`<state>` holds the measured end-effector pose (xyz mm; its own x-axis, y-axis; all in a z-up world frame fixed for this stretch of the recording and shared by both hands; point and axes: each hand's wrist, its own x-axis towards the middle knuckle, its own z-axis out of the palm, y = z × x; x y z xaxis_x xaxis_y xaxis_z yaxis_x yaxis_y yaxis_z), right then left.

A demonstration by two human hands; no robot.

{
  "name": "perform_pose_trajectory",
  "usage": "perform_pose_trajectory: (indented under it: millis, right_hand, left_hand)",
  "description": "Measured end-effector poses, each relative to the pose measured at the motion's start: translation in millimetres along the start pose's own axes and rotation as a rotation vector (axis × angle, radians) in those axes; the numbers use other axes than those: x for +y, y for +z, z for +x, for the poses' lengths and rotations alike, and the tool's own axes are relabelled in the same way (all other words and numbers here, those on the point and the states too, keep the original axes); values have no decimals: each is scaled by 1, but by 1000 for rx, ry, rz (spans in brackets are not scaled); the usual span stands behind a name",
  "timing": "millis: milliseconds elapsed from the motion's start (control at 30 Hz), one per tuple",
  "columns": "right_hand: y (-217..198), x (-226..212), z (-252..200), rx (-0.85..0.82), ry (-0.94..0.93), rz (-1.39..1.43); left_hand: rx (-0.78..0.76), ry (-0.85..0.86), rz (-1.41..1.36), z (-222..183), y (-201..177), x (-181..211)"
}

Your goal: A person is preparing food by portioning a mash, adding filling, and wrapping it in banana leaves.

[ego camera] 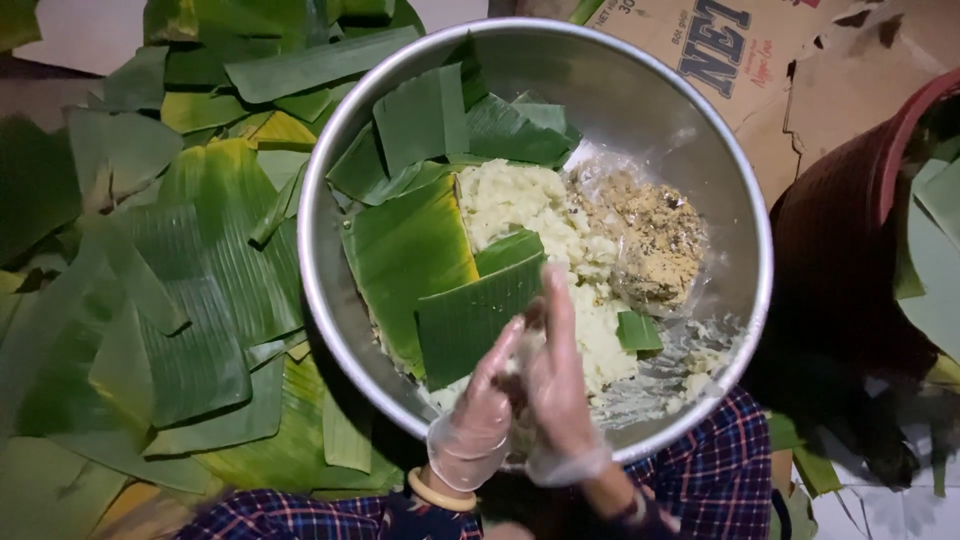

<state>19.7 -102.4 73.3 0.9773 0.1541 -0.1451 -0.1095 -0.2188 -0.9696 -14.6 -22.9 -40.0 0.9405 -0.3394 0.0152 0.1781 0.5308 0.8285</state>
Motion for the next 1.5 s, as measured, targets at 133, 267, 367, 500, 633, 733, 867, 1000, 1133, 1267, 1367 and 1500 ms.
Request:
perform_pose_trajectory:
  millis: [133, 267, 367, 500, 633, 733, 867, 1000, 1133, 1267, 1367, 1500]
  right_hand:
    - [-32, 9, 14, -17, -138, 135]
    - [-53, 18, -2, -254, -145, -414]
    - [-25, 38, -11, -81, -370, -476]
    - [-30, 31, 1, -61, -292, -317]
    - [-56, 48, 2, -47, -76, -194]
    - [-87, 53, -9, 13, 53, -220]
    - [-118, 114, -23, -265, -126, -684]
    - [-116, 87, -24, -155, -75, -661]
    - [-79, 38, -12, -145, -267, -470]
    - [-20, 47, 9, -97, -461, -488]
    - [-9, 54, 4, -142, -289, -391]
    - [-26, 58, 2, -184, -87, -395]
  left_hand:
    - [485, -76, -254, 13, 18, 45]
    - [658, -30, -566, 15, 8, 48]
    - [507, -152, -568, 10, 25, 62]
    - [474, -220, -514, 14, 23, 55]
    - [576, -150, -494, 18, 18, 45]
    - [594, -78, -429, 15, 15, 48]
    - [627, -100, -386, 13, 21, 46]
    - [433, -77, -75, 14, 29, 63]
    - [351, -308, -555, 18, 18, 47]
    - [243, -105, -378, 18, 27, 58]
    - [420, -104, -571, 12, 16, 48]
    - [314, -69, -580, 12, 6, 22]
